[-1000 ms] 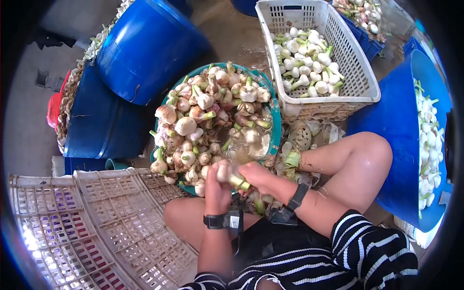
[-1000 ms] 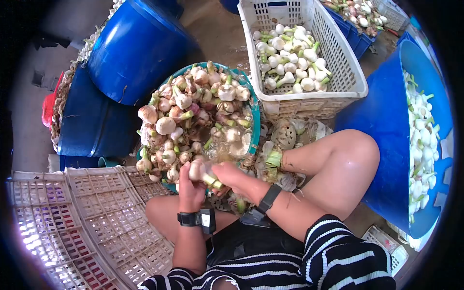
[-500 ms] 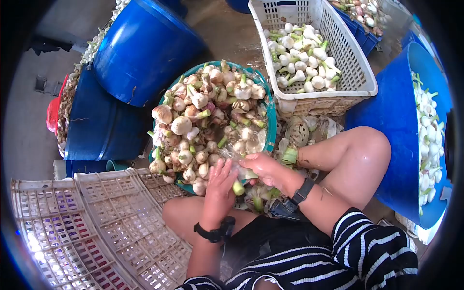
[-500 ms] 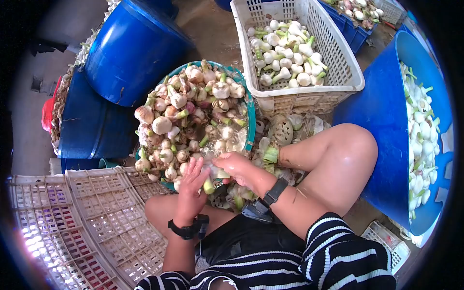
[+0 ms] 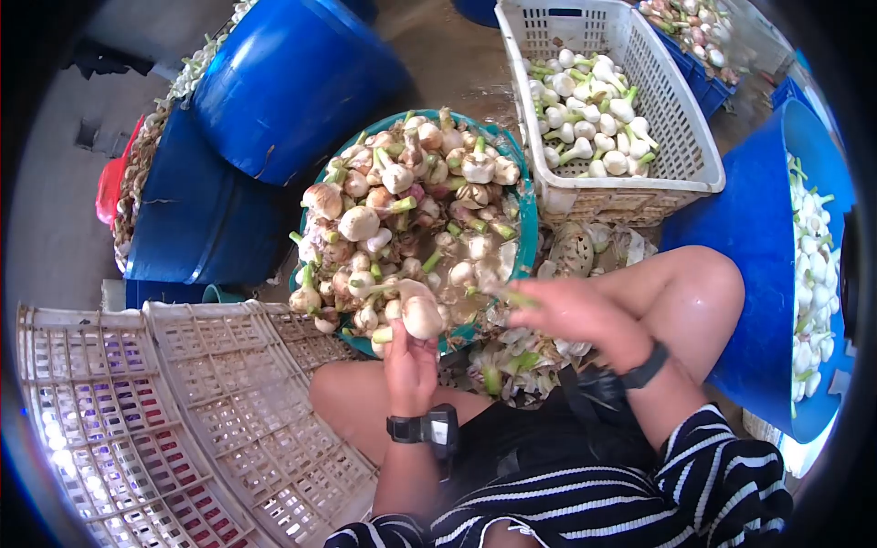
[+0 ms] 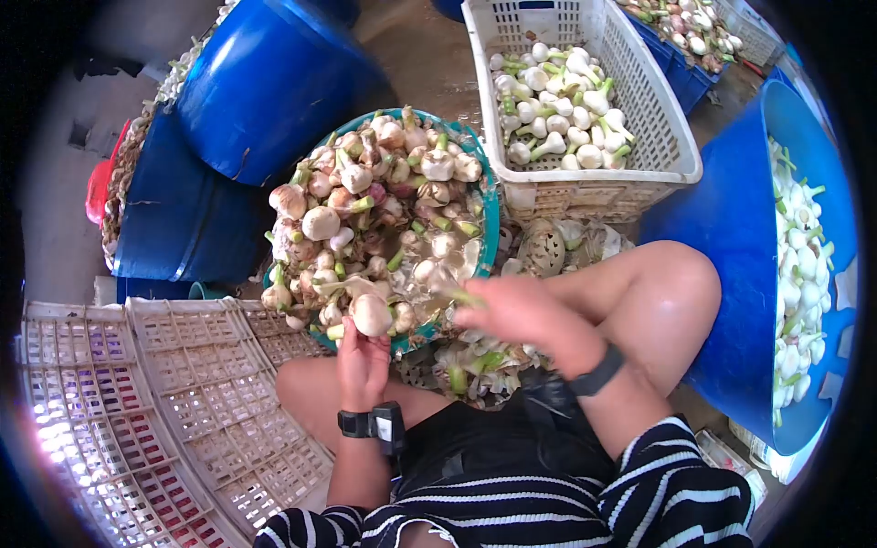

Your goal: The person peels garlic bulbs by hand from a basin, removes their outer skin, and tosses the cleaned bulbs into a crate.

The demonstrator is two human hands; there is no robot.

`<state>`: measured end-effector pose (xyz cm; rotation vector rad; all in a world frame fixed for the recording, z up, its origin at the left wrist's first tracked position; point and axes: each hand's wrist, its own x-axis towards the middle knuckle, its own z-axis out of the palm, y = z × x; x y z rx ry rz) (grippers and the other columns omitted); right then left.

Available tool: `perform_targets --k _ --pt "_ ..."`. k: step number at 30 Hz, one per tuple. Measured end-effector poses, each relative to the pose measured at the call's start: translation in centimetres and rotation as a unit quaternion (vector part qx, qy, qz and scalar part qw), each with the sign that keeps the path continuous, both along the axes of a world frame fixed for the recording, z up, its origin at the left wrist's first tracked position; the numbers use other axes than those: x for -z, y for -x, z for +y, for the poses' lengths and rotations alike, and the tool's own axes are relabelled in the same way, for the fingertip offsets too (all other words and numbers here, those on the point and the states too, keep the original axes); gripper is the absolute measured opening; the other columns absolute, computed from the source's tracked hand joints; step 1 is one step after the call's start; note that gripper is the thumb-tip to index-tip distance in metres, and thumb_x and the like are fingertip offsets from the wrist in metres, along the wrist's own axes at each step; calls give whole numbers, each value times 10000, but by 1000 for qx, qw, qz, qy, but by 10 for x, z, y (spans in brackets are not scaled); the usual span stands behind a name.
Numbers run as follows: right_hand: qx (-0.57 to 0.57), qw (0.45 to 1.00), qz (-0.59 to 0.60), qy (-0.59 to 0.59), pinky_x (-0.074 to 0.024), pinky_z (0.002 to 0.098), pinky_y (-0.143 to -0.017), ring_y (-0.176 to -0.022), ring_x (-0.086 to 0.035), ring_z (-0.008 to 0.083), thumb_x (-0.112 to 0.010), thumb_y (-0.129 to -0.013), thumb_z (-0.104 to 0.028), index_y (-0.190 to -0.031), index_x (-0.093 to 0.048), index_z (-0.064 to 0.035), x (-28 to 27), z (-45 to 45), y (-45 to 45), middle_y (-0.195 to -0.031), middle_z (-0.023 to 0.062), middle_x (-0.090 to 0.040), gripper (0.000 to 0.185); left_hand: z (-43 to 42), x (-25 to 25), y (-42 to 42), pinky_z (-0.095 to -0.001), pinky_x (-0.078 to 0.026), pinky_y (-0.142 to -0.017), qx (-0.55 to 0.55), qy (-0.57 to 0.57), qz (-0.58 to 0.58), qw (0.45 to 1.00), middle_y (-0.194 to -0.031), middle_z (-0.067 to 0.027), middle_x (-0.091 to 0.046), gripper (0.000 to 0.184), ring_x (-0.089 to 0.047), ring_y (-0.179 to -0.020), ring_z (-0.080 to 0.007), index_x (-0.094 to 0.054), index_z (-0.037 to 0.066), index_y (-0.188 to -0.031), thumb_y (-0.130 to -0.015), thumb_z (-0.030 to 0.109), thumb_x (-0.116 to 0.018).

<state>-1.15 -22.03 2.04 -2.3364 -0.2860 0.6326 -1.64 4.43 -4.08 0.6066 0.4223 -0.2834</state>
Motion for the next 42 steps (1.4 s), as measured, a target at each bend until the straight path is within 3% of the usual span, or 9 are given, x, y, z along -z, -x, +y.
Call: perform_targets --k 4,6,10,15,17,28,31,35,42 --pt "119 958 -119 -233 -472 361 -742 -776 -599 260 -612 -813 -330 -1062 -558 5 42 55 -6 -861 138 -613 421 -34 -33 0 -297 -481 -723 38 -230 -70 970 -1014 -61 -554 195 -552 -874 -140 -472 61 -1048 -934 214 -432" --pt "323 681 307 -581 -485 326 -683 -739 -585 200 -574 -852 -259 -977 -576 -17 42 71 -17 -866 94 -602 273 -36 -25 4 -300 -479 -732 60 -265 -95 958 -1007 -51 -550 178 -557 -854 -145 -458 62 -1041 -934 201 -432" --pt "359 593 71 -717 -469 270 -630 -700 -556 125 -535 -881 -241 -883 -572 -30 13 55 -22 -812 48 -581 214 -35 -42 -5 -233 -470 -607 34 -19 93 995 -916 -33 -575 266 -538 -730 -125 -516 71 -1043 -921 298 -450" --pt "194 837 -160 -486 -481 340 -652 -741 -595 209 -581 -831 -253 -854 -598 -58 6 -5 -21 -819 61 -603 198 -15 -20 -11 -213 -438 -532 -51 -56 138 988 -857 -13 -577 286 -484 -616 -87 -533 103 -1036 -911 347 -448" --pt "-76 992 -21 94 -472 390 -654 -746 -601 283 -608 -781 -354 -848 -604 -54 9 6 -7 -798 118 -612 307 -13 -13 -10 -215 -439 -533 -35 -60 140 988 -855 -17 -578 279 -486 -618 -89 -524 97 -1041 -912 332 -448" --pt "163 959 -163 -164 -441 409 -500 -580 -558 340 -530 -755 -215 -604 -548 -50 24 96 -19 -613 153 -565 225 -32 -22 -9 -236 -406 -514 -88 -692 -299 651 -776 -39 -496 165 -460 -576 -97 -414 52 -857 -862 137 -554" --pt "178 967 -162 -84 -443 407 -513 -577 -563 332 -541 -731 -233 -603 -560 -52 54 80 -14 -619 145 -574 223 -47 -35 -10 -240 -411 -478 -115 -359 15 926 -754 -23 -517 154 -450 -547 -92 -474 73 -842 -865 214 -533" --pt "-59 993 27 95 -462 434 -581 -654 -594 338 -548 -720 -279 -661 -601 -34 71 57 4 -652 161 -591 258 8 -15 -16 -208 -386 -448 -47 -89 174 980 -752 32 -580 243 -470 -541 -90 -557 123 -924 -855 332 -455" --pt "397 890 84 -207 -465 401 -735 -849 -593 343 -547 -780 -407 -812 -638 -3 161 127 -53 -879 214 -615 414 -63 -97 -37 -382 -454 -854 42 -23 -245 968 -1139 -147 -512 551 -518 -1048 -256 -305 62 -1275 -891 445 -403"
